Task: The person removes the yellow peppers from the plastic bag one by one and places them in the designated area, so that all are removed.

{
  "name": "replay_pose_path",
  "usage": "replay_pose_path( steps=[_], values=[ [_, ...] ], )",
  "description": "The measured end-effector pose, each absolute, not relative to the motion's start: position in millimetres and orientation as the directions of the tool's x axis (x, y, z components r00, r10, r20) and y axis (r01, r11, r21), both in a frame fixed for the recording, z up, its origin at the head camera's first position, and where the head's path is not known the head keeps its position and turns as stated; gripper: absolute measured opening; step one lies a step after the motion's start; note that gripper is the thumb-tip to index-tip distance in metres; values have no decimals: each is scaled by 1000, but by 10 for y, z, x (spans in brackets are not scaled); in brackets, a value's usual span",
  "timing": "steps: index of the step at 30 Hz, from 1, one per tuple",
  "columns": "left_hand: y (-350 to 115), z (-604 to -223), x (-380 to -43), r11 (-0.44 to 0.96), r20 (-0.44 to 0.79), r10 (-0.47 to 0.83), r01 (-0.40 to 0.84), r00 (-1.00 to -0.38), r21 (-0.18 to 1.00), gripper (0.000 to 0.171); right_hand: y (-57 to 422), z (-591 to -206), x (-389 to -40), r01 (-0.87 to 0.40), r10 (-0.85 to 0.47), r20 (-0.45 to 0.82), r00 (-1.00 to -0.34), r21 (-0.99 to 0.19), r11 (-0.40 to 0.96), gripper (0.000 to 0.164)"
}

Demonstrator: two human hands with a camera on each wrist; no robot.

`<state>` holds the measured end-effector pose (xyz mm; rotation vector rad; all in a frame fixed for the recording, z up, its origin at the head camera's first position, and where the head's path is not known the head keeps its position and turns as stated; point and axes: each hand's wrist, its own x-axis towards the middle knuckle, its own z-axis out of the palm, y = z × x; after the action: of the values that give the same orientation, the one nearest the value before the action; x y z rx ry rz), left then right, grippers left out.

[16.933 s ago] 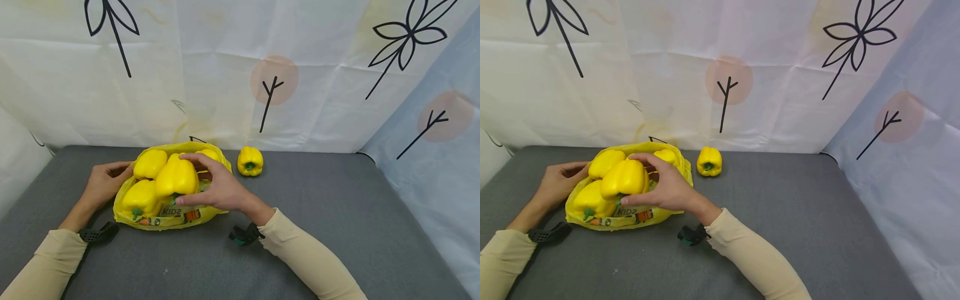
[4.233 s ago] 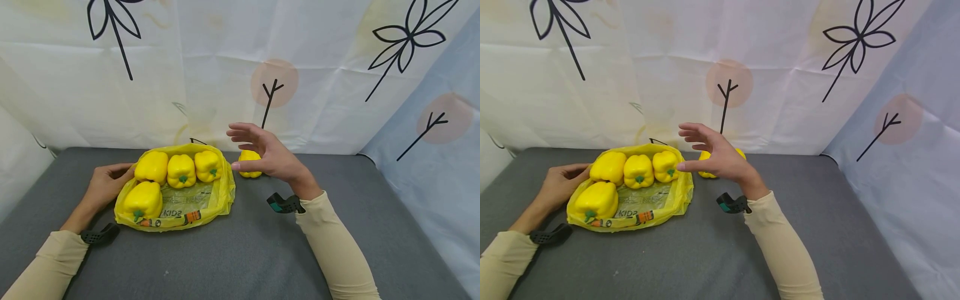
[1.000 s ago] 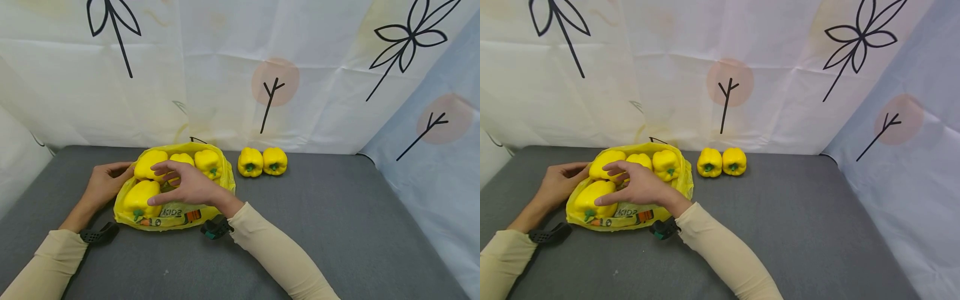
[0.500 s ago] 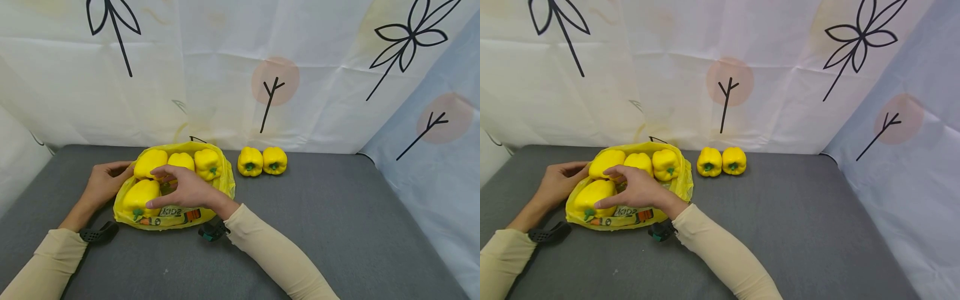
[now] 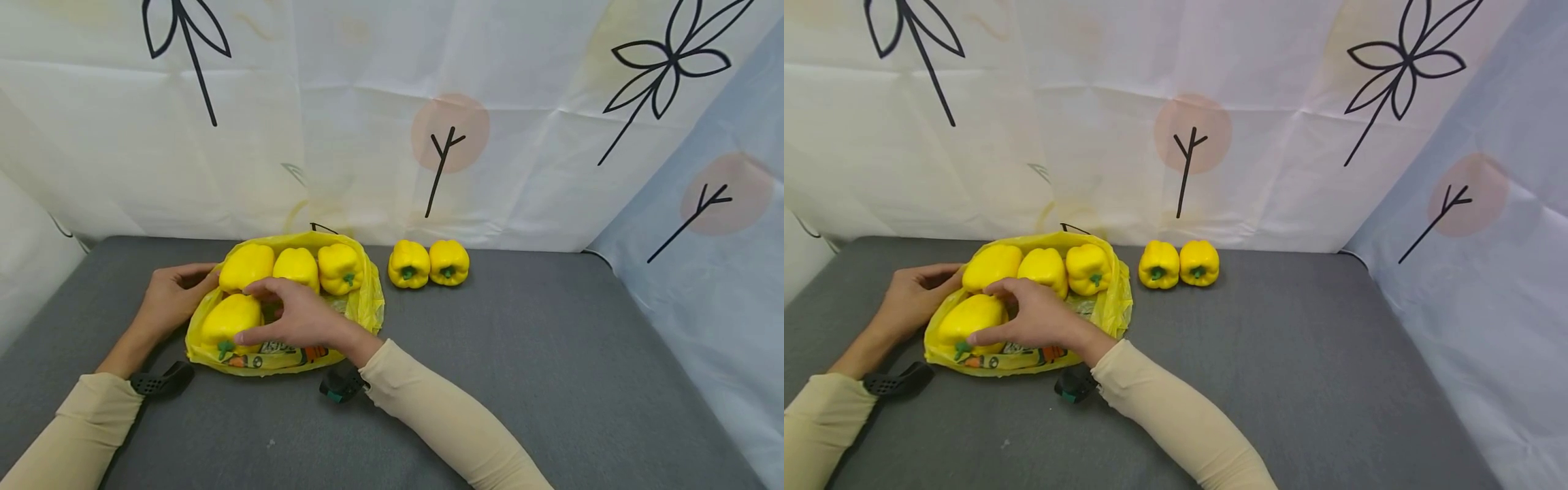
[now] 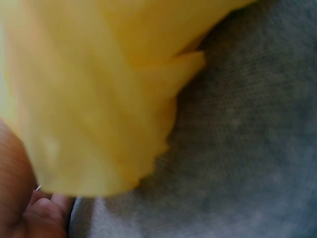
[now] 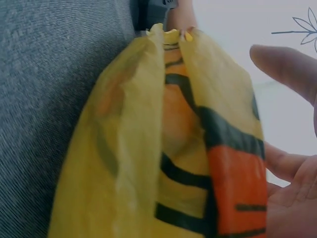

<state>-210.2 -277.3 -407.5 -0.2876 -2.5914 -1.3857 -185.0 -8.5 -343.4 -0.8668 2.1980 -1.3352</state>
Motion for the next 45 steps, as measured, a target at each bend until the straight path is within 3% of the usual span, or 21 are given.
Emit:
replay_pose_path(
  steps=[14,40,45],
  values=[
    [-2784,-4102,-2116,539,267,85,270,-960,798,42,-152,-3509,-1804,-416,-688,35,-725,-818,397,62],
    [-2785,-4079,-2093,535,242,88,251,-966,807,44,-178,-3523,-1747,-435,-648,0,-762,-741,512,76],
    [-2778,-4077,-2091,534,257,92,266,-962,803,42,-189,-3529,-1732,-417,-631,10,-776,-759,500,72]
  ],
)
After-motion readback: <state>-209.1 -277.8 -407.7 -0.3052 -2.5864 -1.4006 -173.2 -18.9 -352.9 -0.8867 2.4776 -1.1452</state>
